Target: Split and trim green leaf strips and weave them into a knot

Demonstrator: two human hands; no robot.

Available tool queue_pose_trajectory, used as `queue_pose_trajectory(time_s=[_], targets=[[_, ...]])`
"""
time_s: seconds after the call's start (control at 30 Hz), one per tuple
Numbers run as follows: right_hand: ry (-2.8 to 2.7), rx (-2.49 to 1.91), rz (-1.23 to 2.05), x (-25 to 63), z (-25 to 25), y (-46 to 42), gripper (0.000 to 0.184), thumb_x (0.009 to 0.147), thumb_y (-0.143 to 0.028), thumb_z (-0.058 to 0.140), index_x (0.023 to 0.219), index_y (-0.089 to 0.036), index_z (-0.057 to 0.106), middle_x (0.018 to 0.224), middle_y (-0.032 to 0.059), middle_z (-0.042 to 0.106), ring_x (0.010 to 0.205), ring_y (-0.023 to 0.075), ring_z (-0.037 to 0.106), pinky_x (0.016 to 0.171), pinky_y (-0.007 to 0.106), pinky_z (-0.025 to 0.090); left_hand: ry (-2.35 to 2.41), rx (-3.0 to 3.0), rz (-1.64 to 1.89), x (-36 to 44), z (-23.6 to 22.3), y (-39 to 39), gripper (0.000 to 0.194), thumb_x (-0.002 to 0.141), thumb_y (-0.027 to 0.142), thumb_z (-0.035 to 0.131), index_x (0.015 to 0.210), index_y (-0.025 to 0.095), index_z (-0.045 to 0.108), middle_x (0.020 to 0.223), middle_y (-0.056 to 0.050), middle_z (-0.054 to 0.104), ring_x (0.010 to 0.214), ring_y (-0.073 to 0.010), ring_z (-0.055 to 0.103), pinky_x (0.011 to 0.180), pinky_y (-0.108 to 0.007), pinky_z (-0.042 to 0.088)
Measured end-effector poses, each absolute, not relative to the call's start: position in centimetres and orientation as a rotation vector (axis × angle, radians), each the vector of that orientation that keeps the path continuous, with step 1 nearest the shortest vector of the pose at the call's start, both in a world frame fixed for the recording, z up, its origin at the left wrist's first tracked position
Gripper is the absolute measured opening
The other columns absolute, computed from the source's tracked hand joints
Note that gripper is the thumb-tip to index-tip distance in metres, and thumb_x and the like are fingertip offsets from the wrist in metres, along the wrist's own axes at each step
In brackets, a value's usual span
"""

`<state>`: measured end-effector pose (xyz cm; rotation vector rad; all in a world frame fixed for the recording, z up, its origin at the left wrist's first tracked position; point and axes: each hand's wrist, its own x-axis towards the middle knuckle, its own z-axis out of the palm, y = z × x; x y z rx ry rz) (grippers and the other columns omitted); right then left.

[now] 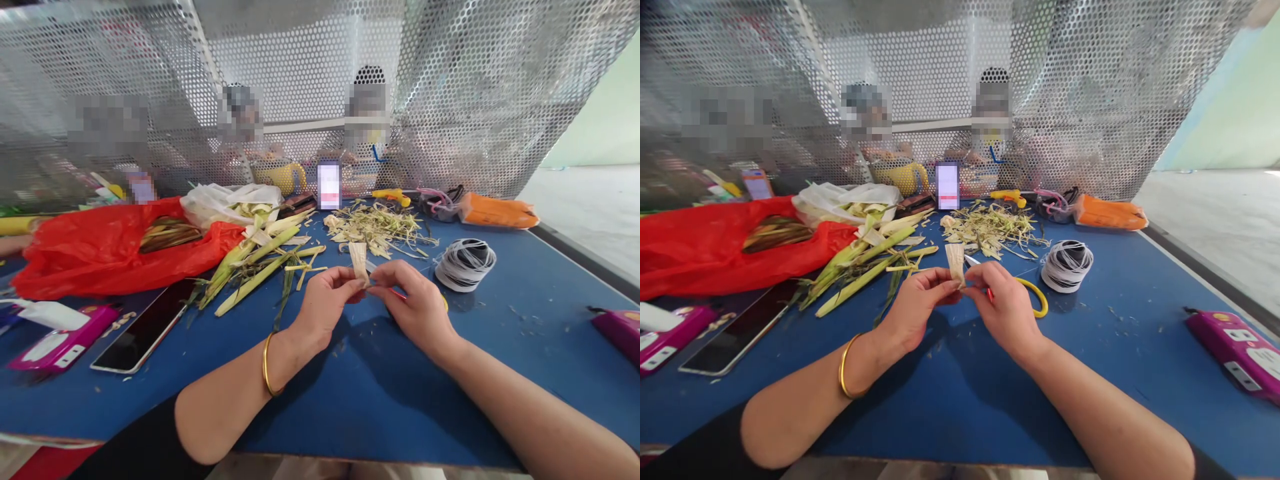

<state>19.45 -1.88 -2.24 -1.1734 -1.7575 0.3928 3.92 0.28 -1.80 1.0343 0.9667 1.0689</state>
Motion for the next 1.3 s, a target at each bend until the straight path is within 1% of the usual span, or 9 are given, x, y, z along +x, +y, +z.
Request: queue_pose_trajectory(time_s=[0.1, 0.33, 0.57, 0.7, 0.8, 0.87, 1.1, 1.23, 1.3], targets=[[-1.912, -1.067, 0.148, 19.65, -2.22, -1.99, 0.012, 0.089, -0.018, 0.056, 0.095, -0.023, 0.064, 0.092, 0.0049, 0.061, 0.082, 0.0175, 0.062, 0.072, 0.029, 0.05, 0.938, 0.918, 1.011, 3.91, -1.74, 0.24, 0.016, 0.064, 0.025, 0.077, 0.077, 0.016, 0.072, 0.077, -0.003, 0.07, 0.069, -0.0114, 0.061, 0.07, -0.024, 0.047], [-2.014, -1.079, -0.077, 19.91, -2.56, -1.83, 0.016, 0.093, -0.019, 0.052, 0.093, -0.022, 0.067, 0.09, 0.0058, 0.063, 0.08, 0.0174, 0.061, 0.071, 0.029, 0.049, 0.867, 0.785, 0.947, 3.84, -1.57, 0.03, 0.014, 0.066, 0.019, 0.075, 0.079, 0.016, 0.072, 0.085, -0.004, 0.069, 0.078, -0.0138, 0.063, 0.069, -0.024, 0.048], [-2.125, -0.977, -0.366, 20.06, -1.98, -1.81, 0.018, 0.093, -0.016, 0.05, 0.091, -0.021, 0.066, 0.083, 0.0055, 0.065, 0.076, 0.0173, 0.06, 0.074, 0.031, 0.045, 0.841, 0.698, 0.885, 3.68, -1.74, 0.07, 0.015, 0.065, 0.016, 0.077, 0.079, 0.015, 0.072, 0.081, -0.004, 0.07, 0.074, -0.0137, 0.065, 0.068, -0.024, 0.05], [-2.062, -1.041, -0.21, 19.87, -2.03, -1.8, 0.015, 0.094, -0.017, 0.049, 0.088, -0.019, 0.063, 0.085, 0.0063, 0.063, 0.078, 0.0176, 0.06, 0.074, 0.03, 0.045, 0.854, 0.705, 0.993, 4.06, -1.92, 0.01, 0.016, 0.059, 0.016, 0.081, 0.072, 0.013, 0.071, 0.074, -0.003, 0.069, 0.068, -0.0119, 0.064, 0.072, -0.026, 0.052], [-1.998, -1.132, 0.002, 19.6, -2.01, -1.9, 0.014, 0.093, -0.018, 0.05, 0.083, -0.02, 0.059, 0.085, 0.0056, 0.062, 0.078, 0.0181, 0.06, 0.072, 0.03, 0.045, 0.93, 0.777, 1.089, 4.31, -1.99, -0.06, 0.018, 0.056, 0.02, 0.083, 0.068, 0.013, 0.071, 0.068, -0.002, 0.069, 0.064, -0.0118, 0.063, 0.07, -0.026, 0.052], [-1.967, -1.193, 0.107, 19.47, -1.91, -2.01, 0.014, 0.093, -0.019, 0.051, 0.08, -0.02, 0.058, 0.083, 0.0051, 0.062, 0.078, 0.0185, 0.059, 0.071, 0.03, 0.044, 0.974, 0.834, 1.123, 4.37, -1.99, -0.12, 0.019, 0.056, 0.023, 0.083, 0.069, 0.014, 0.072, 0.066, -0.002, 0.069, 0.061, -0.0121, 0.062, 0.068, -0.026, 0.051], [-1.831, -1.315, 0.345, 19.42, -1.84, -2.05, 0.009, 0.085, -0.016, 0.055, 0.078, -0.021, 0.058, 0.077, 0.001, 0.067, 0.073, 0.0173, 0.061, 0.066, 0.027, 0.043, 0.972, 0.998, 1.151, 4.35, -1.96, -0.33, 0.015, 0.063, 0.027, 0.079, 0.072, 0.015, 0.074, 0.07, -0.003, 0.072, 0.066, -0.0139, 0.064, 0.071, -0.027, 0.051], [-1.778, -1.309, 0.385, 19.33, -1.96, -1.92, 0.009, 0.083, -0.017, 0.054, 0.075, -0.021, 0.057, 0.076, 0.0013, 0.067, 0.072, 0.0169, 0.062, 0.065, 0.027, 0.044, 0.974, 0.985, 1.128, 4.37, -2.12, -0.3, 0.02, 0.058, 0.024, 0.083, 0.074, 0.015, 0.074, 0.07, -0.002, 0.072, 0.066, -0.0118, 0.063, 0.069, -0.024, 0.049], [-1.727, -1.304, 0.465, 19.31, -2.02, -1.8, 0.009, 0.082, -0.019, 0.056, 0.074, -0.021, 0.058, 0.075, 0.0015, 0.067, 0.071, 0.0166, 0.061, 0.066, 0.027, 0.044, 0.955, 0.927, 1.109, 4.39, -2.23, -0.26, 0.021, 0.057, 0.023, 0.084, 0.073, 0.015, 0.074, 0.07, -0.002, 0.072, 0.066, -0.0119, 0.064, 0.07, -0.024, 0.05]])
